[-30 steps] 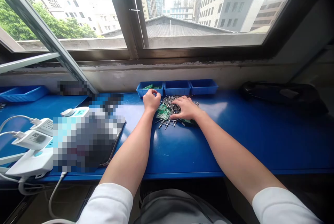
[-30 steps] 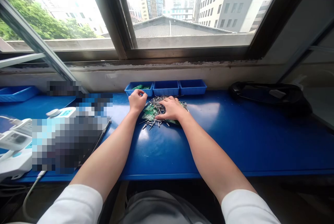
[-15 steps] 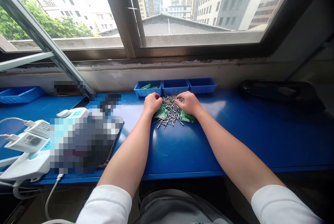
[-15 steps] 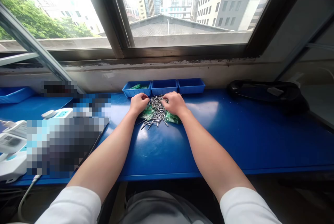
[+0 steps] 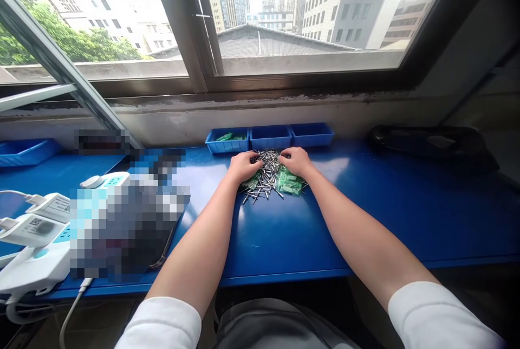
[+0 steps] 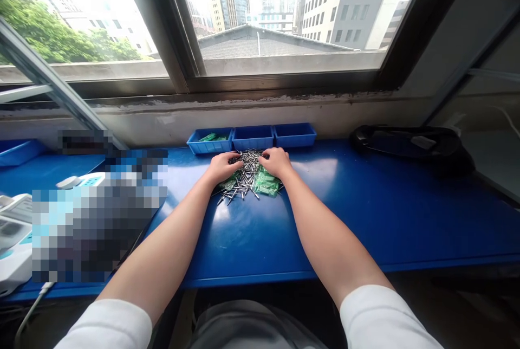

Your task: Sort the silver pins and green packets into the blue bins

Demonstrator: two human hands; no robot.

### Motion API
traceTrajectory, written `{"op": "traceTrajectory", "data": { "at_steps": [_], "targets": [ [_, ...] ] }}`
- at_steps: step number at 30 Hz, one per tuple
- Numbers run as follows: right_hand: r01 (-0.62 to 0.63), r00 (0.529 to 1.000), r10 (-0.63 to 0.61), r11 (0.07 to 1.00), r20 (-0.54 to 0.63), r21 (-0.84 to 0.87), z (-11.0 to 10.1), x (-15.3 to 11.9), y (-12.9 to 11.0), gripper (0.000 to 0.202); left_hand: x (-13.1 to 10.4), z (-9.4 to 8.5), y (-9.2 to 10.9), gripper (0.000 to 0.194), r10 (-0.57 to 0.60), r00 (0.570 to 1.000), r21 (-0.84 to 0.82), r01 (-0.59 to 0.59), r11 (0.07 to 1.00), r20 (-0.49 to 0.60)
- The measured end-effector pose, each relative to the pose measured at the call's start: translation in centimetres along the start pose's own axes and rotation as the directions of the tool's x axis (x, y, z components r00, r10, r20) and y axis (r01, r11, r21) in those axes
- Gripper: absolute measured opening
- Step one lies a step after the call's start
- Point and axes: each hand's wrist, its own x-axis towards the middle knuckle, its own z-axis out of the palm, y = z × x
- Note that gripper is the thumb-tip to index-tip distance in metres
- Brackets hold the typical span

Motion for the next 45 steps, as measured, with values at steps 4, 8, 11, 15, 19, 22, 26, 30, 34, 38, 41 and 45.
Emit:
{"op": "traceTrajectory", "data": {
  "at_steps": [4,8,11,15,19,22,26,30,34,38,41,45],
  "targets": [
    [0.014,1.0,-0.014,1.0,-0.011,0.012,0.3,0.1,-0.5,0.022,-0.1,-0.1,0.0,0.032,-0.004,1.0,-0.025,0.004,1.0,-0.012],
    [0.0,1.0,0.0,1.0,-0.029,0.031,0.5,0.0,-0.8,0.022,-0.2,-0.2,0.2,0.032,0.023,1.0,-0.043,-0.024,0.999,-0.018],
    [0.003,1.0,-0.003,1.0,-0.028,-0.011,0.4,-0.2,-1.3,0.028,-0.2,-0.2,0.3,0.034,0.034,0.999,-0.032,-0.034,0.999,-0.008],
    [0.011,1.0,-0.013,0.989,-0.014,-0.149,0.2,-0.6,-2.5,0.026,-0.2,-0.2,0.4,0.033,0.037,0.999,0.0,-0.037,0.999,0.0],
    [-0.005,1.0,0.005,0.971,-0.002,-0.241,0.2,-0.8,-3.4,0.029,-0.1,-0.1,0.6,0.033,0.034,0.999,0.027,-0.034,0.999,0.015],
    [-0.005,1.0,0.008,0.972,0.011,-0.236,0.1,-0.7,-3.6,0.028,-0.1,-0.2,0.7,0.034,0.036,0.999,0.04,-0.037,0.999,0.02],
    [0.027,0.999,-0.021,0.972,0.029,-0.232,0.0,-0.7,-3.6,0.027,-0.1,-0.2,0.7,0.033,0.037,0.999,0.047,-0.038,0.998,0.024],
    [0.046,0.998,-0.038,0.978,0.044,-0.202,-0.1,-0.6,-3.3,0.024,0.0,-0.2,0.7,0.033,0.041,0.999,0.054,-0.042,0.998,0.02],
    [-0.002,0.999,0.007,0.992,0.039,-0.127,0.3,-0.4,-2.8,0.025,-0.1,-0.3,0.8,0.031,0.032,0.999,0.065,-0.033,0.997,0.027],
    [-0.008,0.999,0.013,0.994,0.042,-0.111,0.5,-0.2,-2.6,0.022,-0.1,-0.4,0.9,0.031,0.028,0.999,0.074,-0.03,0.997,0.031],
    [0.003,0.999,0.002,0.995,0.041,-0.102,0.5,0.0,-2.6,0.017,-0.1,-0.3,0.8,0.032,0.038,0.999,0.072,-0.039,0.997,0.021],
    [0.045,0.998,-0.041,0.995,0.042,-0.088,0.5,-0.1,-2.4,0.013,-0.1,-0.2,0.7,0.031,0.05,0.999,0.055,-0.051,0.997,0.017]
  ]
}}
